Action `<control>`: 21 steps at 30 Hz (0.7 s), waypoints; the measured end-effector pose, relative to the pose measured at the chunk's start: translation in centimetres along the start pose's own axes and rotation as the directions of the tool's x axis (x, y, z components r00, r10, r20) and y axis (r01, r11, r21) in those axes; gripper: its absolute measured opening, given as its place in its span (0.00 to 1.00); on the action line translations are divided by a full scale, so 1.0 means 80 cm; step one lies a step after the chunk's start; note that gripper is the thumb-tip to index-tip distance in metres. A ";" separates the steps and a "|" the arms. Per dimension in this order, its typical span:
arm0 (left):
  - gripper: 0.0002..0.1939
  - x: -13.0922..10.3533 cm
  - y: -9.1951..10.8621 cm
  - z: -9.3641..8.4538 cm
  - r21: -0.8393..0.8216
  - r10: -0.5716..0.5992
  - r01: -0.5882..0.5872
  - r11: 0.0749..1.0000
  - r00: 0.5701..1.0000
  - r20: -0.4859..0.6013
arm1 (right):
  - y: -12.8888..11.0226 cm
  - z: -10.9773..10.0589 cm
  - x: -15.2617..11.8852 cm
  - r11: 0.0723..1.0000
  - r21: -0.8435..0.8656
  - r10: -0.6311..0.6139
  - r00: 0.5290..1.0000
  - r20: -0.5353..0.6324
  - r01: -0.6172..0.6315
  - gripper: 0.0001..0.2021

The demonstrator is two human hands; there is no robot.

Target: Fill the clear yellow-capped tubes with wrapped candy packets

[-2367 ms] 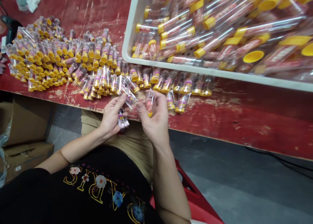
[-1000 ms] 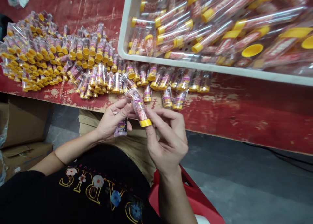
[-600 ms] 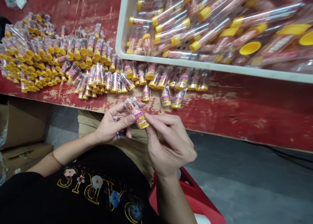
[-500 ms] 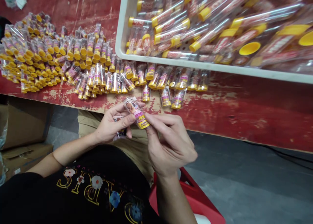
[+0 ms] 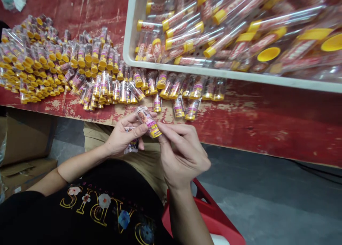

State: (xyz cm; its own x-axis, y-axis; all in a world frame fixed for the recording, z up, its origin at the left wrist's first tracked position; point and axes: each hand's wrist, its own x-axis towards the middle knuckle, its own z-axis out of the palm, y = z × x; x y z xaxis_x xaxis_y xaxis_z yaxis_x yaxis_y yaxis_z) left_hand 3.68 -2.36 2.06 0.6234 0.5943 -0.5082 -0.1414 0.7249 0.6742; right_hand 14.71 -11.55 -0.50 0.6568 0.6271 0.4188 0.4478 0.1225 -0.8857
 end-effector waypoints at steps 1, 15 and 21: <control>0.23 0.003 -0.002 -0.001 -0.012 -0.009 0.008 1.000 1.000 -0.007 | 0.005 0.002 0.002 0.999 0.010 0.042 0.999 -0.014 -0.042 0.13; 0.30 -0.001 -0.007 -0.009 -0.349 -0.120 0.027 0.937 0.961 -0.248 | 0.136 -0.016 0.090 0.915 -0.373 -0.201 0.976 -0.087 0.155 0.17; 0.31 0.004 -0.002 -0.009 -0.275 0.005 -0.048 0.960 0.988 -0.155 | 0.144 -0.006 0.226 0.858 -0.510 -0.025 0.997 0.069 0.057 0.11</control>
State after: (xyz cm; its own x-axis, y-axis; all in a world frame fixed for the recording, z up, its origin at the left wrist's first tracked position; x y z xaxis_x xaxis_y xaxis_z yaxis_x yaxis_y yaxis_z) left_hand 3.37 -2.02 1.46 0.4961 0.6445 -0.5818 -0.3766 0.7635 0.5246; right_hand 32.07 0.82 -3.04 0.6016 0.6757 0.4260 0.7313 -0.2513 -0.6341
